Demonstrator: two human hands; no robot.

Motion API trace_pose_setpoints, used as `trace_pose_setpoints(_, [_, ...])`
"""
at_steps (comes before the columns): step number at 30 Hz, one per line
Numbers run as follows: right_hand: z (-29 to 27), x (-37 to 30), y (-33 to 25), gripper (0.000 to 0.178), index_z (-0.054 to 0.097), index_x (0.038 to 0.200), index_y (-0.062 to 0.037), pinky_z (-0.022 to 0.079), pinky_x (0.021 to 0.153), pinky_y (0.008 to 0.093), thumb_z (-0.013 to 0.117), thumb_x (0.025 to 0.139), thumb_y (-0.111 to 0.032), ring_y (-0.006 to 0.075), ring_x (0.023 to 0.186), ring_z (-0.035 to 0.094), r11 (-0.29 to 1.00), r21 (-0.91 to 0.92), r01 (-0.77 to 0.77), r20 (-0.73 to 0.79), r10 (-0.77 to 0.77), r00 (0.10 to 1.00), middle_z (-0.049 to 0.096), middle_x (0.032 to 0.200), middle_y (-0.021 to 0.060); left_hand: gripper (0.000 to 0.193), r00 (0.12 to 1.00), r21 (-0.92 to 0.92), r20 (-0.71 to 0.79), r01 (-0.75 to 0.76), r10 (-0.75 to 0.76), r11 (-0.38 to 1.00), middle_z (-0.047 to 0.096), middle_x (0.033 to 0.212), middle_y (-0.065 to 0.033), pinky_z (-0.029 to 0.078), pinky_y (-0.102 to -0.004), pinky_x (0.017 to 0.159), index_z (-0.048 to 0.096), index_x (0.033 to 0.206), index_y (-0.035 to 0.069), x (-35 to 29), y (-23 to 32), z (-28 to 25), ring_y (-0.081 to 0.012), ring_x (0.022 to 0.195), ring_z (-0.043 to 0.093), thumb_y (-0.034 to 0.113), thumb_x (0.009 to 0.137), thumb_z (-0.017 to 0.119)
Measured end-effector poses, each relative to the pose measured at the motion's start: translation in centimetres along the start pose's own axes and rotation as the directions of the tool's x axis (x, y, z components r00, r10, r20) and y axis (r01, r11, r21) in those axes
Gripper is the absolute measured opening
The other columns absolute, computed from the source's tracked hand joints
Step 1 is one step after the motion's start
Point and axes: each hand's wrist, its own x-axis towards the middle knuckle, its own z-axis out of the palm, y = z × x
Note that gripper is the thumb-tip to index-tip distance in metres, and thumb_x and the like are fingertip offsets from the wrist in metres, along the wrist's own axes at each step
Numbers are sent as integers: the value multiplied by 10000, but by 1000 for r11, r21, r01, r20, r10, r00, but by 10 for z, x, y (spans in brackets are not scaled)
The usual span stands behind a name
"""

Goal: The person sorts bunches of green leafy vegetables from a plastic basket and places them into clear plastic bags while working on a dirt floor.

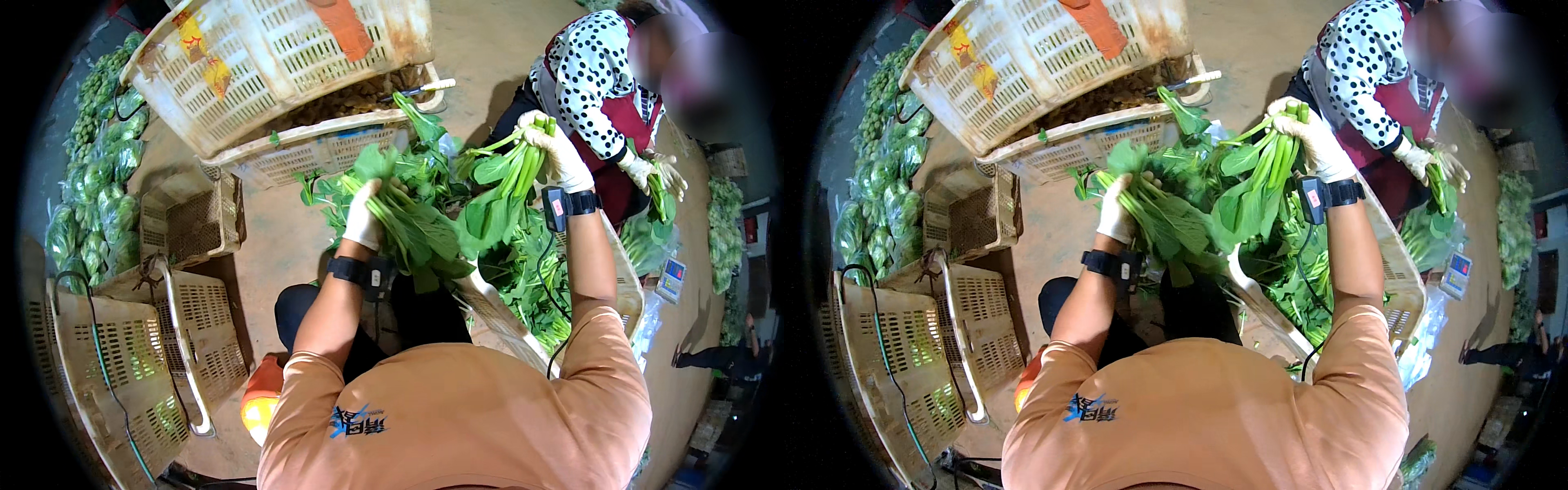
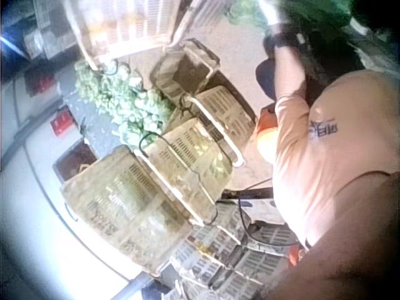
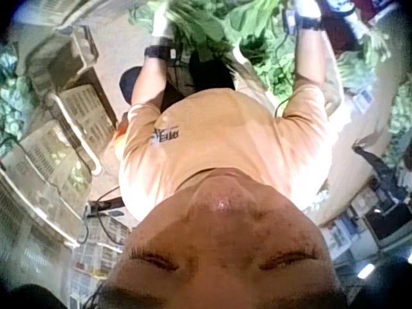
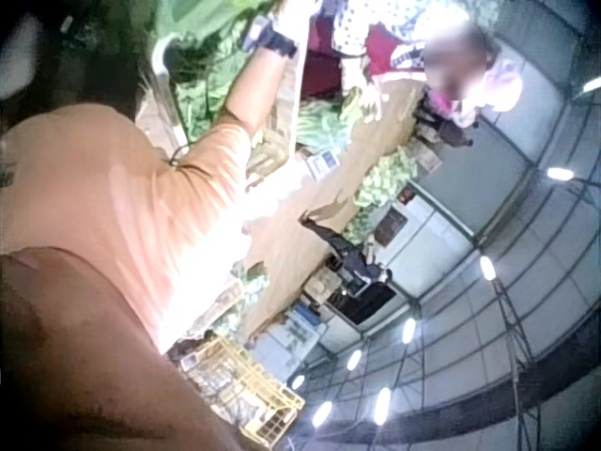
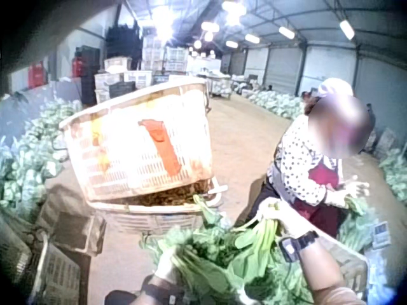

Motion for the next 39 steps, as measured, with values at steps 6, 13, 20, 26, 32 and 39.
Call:
trace_pose_setpoints(6, [3, -10, 14, 229, 533, 947, -78, 470, 791, 277, 663, 769, -138, 140, 845, 569, 993, 116, -38, -47, 44, 998, 567, 896, 27, 491, 987, -15, 154, 43, -40, 999, 630, 998, -155, 521, -419, 778, 516, 1192, -21, -4, 20, 6, -266, 909, 613, 321, 840, 520])
trace_pose_setpoints(13, [62, 6, 26, 248, 570, 970, -11, 450, 806, 272, 626, 746, -101, 120, 878, 562, 922, -382, -69, 313, 199, 929, 606, 908, 51, 530, 865, 194, 447, 155, -228, 969, 629, 991, -136, 536, -334, 723, 462, 1269, 11, -25, 12, 33, -209, 816, 628, 180, 786, 598])
trace_pose_setpoints(20, [91, 14, 23, 344, 553, 1006, -74, 477, 680, 360, 623, 669, -76, 324, 698, 586, 509, -788, 346, 548, 324, 771, 611, 785, 148, 342, 851, 591, 347, 129, -395, 797, 612, 914, -70, 508, -298, 690, 559, 1069, -11, -18, 7, 28, -166, 764, 602, 111, 762, 646])
trace_pose_setpoints(26, [15, -8, -23, 248, 545, 981, -34, 474, 779, 252, 646, 755, -21, 110, 829, 579, 893, -401, -203, 291, 334, 896, 561, 919, 4, 378, 922, 671, 245, 61, -299, 739, 596, 913, -43, 484, -276, 702, 548, 1097, -5, -9, 16, 27, -150, 773, 576, 88, 750, 667])
trace_pose_setpoints(32, [-46, -167, -31, 231, 549, 986, -56, 468, 801, 246, 681, 804, -114, 111, 872, 595, 977, -212, -9, -277, -51, 959, 583, 912, 14, 358, 977, 587, -125, 212, -171, 782, 630, 1037, -98, 483, -300, 783, 568, 1147, 12, 14, 6, -24, -202, 917, 611, 217, 854, 600])
trace_pose_setpoints(39, [42, -530, -93, 308, 543, 1121, -16, 536, 762, 322, 590, 872, -191, 185, 889, 628, 949, -239, -205, -966, -254, -47, 632, 976, 90, 428, 993, 598, 110, -32, -42, 801, 532, 1208, -81, 389, -378, 963, 525, 1200, 93, 63, 14, -68, -217, 1069, 517, 351, 859, 537])
